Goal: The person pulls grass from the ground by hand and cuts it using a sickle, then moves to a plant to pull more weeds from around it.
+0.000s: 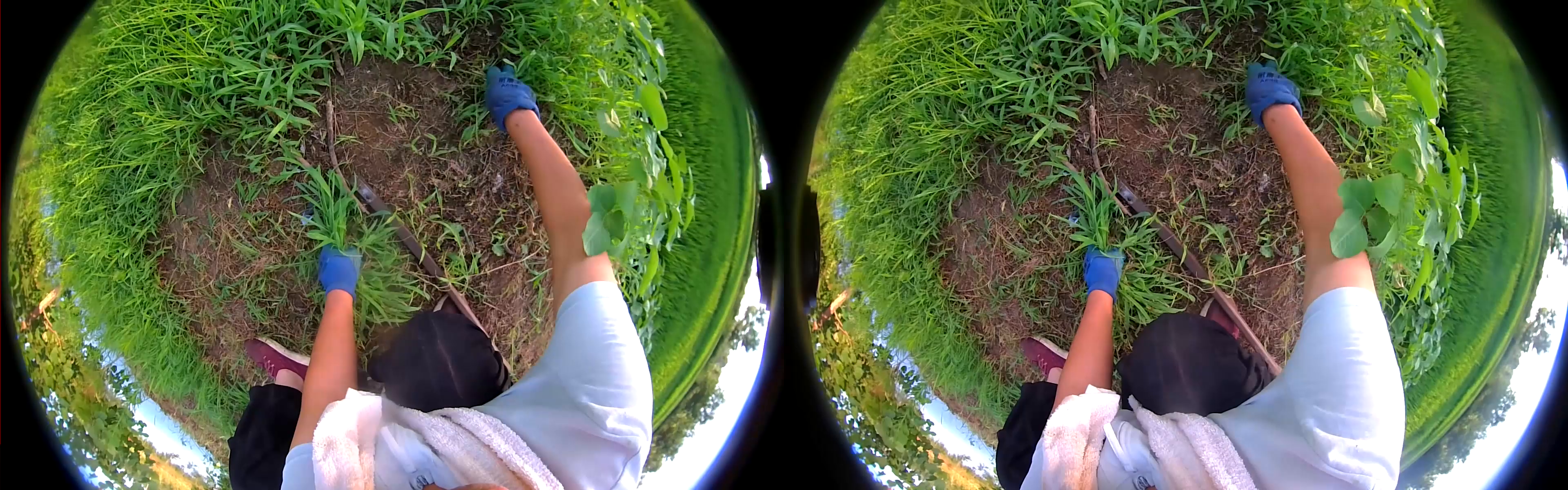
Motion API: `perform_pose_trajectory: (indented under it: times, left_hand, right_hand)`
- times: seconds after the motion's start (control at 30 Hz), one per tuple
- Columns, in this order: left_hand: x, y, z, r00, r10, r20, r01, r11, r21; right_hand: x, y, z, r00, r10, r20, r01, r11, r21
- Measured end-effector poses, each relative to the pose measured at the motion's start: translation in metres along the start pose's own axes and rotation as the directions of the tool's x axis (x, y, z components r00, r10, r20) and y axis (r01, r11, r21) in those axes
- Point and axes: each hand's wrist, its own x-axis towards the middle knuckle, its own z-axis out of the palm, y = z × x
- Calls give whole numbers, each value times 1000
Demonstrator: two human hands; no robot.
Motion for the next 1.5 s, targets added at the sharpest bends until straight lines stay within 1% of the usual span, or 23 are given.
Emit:
perform_pose_trajectory:
  times: [0.03,0.1,0.23,0.3,0.37,0.43,0.5,0.57,0.6,0.63,0.7,0.77,0.83,0.87,0.9,1.07,1.13,1.17,1.2,1.23,1.37,1.43,1.5]
  left_hand:
    - [2,-3,3,1000,-1,2,1,1000,-3]
    - [7,-11,7,980,142,138,-185,908,377]
    - [-7,-1,4,984,117,-133,-96,984,153]
    - [-11,11,-5,990,39,-133,-20,990,141]
    - [-9,14,-10,998,57,-15,-53,978,204]
    - [-6,15,-16,993,63,100,-89,956,280]
    - [-8,15,-14,996,56,70,-78,931,357]
    - [-5,-15,8,1000,5,19,-9,964,267]
    - [4,-19,15,998,-40,-53,47,988,150]
    - [5,-18,11,998,-33,-58,42,988,151]
    - [6,-11,6,981,193,35,-191,903,385]
    - [3,-9,5,979,198,54,-203,906,372]
    - [-6,2,-8,972,214,96,-235,903,360]
    - [-13,17,-16,999,6,40,-14,980,198]
    - [-10,9,-11,999,-2,38,-6,981,191]
    - [-3,18,-15,977,64,205,-147,893,424]
    - [13,-18,13,969,118,218,-215,839,501]
    - [11,-33,26,954,174,245,-287,769,572]
    - [5,-31,29,950,178,256,-297,766,570]
    - [11,-26,24,965,207,159,-261,808,528]
    - [-1,-18,8,969,232,80,-245,887,391]
    - [-2,-23,12,989,133,-64,-117,972,205]
    - [0,-9,1,971,202,130,-240,831,502]
  right_hand:
    - [12,7,5,999,49,19,-49,999,-9]
    - [40,18,21,995,95,41,-94,995,-18]
    - [43,17,11,961,96,258,-90,995,-36]
    - [37,17,12,742,-336,580,592,735,-331]
    - [-31,-18,27,849,-198,489,244,969,-31]
    - [-86,-31,27,853,-398,339,357,917,180]
    - [-76,-35,-10,927,-212,308,185,976,116]
    - [-26,1,0,994,-113,8,113,992,-51]
    - [-5,10,-23,991,-28,131,45,990,-133]
    - [13,24,-14,998,47,46,-40,990,-139]
    - [50,57,10,993,113,-46,-118,983,-144]
    - [74,72,30,970,198,137,-171,967,-187]
    - [73,62,14,941,211,263,-136,952,-275]
    - [83,67,17,914,195,357,-84,949,-303]
    - [89,74,17,878,184,442,-32,944,-330]
    - [90,119,68,967,214,140,-209,977,-46]
    - [47,77,32,914,-23,406,115,972,-204]
    - [-6,23,0,900,96,425,-167,977,133]
    - [-49,-23,3,856,45,516,-26,999,-44]
    - [-96,-56,9,792,-296,534,416,902,-116]
    - [-106,-67,45,875,-446,188,445,894,50]
    - [-63,-21,12,985,-30,173,16,997,82]
    - [-26,24,-4,987,160,-1,-160,986,-39]
